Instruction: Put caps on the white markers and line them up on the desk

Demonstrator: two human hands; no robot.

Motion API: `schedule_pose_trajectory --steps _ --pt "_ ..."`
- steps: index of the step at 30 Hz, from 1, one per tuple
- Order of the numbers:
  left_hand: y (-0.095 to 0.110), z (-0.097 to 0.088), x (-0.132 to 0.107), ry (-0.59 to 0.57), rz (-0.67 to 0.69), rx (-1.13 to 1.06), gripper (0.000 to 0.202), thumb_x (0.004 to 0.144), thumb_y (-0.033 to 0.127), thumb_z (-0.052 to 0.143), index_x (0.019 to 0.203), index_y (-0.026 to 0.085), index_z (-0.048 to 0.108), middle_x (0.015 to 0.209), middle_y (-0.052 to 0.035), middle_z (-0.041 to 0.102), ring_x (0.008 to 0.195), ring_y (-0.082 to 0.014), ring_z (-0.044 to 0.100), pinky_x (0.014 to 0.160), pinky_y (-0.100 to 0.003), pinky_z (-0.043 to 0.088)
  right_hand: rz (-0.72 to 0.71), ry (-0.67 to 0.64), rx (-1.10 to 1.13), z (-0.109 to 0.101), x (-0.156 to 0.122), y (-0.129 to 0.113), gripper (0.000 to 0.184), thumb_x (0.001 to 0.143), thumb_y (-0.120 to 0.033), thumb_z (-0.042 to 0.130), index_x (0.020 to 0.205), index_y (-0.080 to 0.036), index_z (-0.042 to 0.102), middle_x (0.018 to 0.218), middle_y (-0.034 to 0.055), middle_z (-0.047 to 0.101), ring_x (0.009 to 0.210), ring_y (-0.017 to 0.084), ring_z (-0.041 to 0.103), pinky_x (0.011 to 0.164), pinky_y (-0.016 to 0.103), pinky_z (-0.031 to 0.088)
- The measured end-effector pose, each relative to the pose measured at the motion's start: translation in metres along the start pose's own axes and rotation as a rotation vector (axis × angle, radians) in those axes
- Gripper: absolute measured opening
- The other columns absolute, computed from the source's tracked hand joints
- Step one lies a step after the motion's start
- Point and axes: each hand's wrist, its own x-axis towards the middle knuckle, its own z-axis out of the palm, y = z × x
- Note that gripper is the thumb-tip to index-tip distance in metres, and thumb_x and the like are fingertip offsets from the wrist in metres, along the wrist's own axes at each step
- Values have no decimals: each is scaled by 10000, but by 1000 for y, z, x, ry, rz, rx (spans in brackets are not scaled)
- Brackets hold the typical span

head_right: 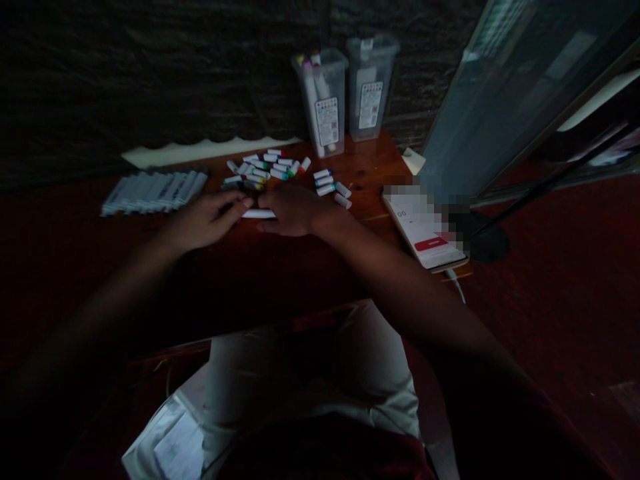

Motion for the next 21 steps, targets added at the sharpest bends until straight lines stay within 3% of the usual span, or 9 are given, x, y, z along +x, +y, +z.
schedule_pose_trajectory --steps 4,11,21 --pt "0 0 -1 5 19 -1 399 970 447 374 1039 165 647 932 -59 673 851 -184 598 790 -305 454 -24 29 -2 3 2 4 280 898 -330 596 1102 -142 636 1052 85 636 980 197 549 861 315 342" --pt "2 -1 -1 7 37 0 374 974 434 379 946 164 635 824 -41 638 783 -170 585 728 -293 437 -21 26 9 6 4 7 285 900 -339 588 1105 -148 636 1034 75 630 969 196 542 855 320 334" --pt "2 0 -1 14 22 -12 392 966 440 386 1010 160 656 870 -46 653 810 -168 578 776 -294 443 1 24 26 4 2 4 285 893 -323 599 1117 -148 631 1063 81 617 990 200 527 888 323 327"
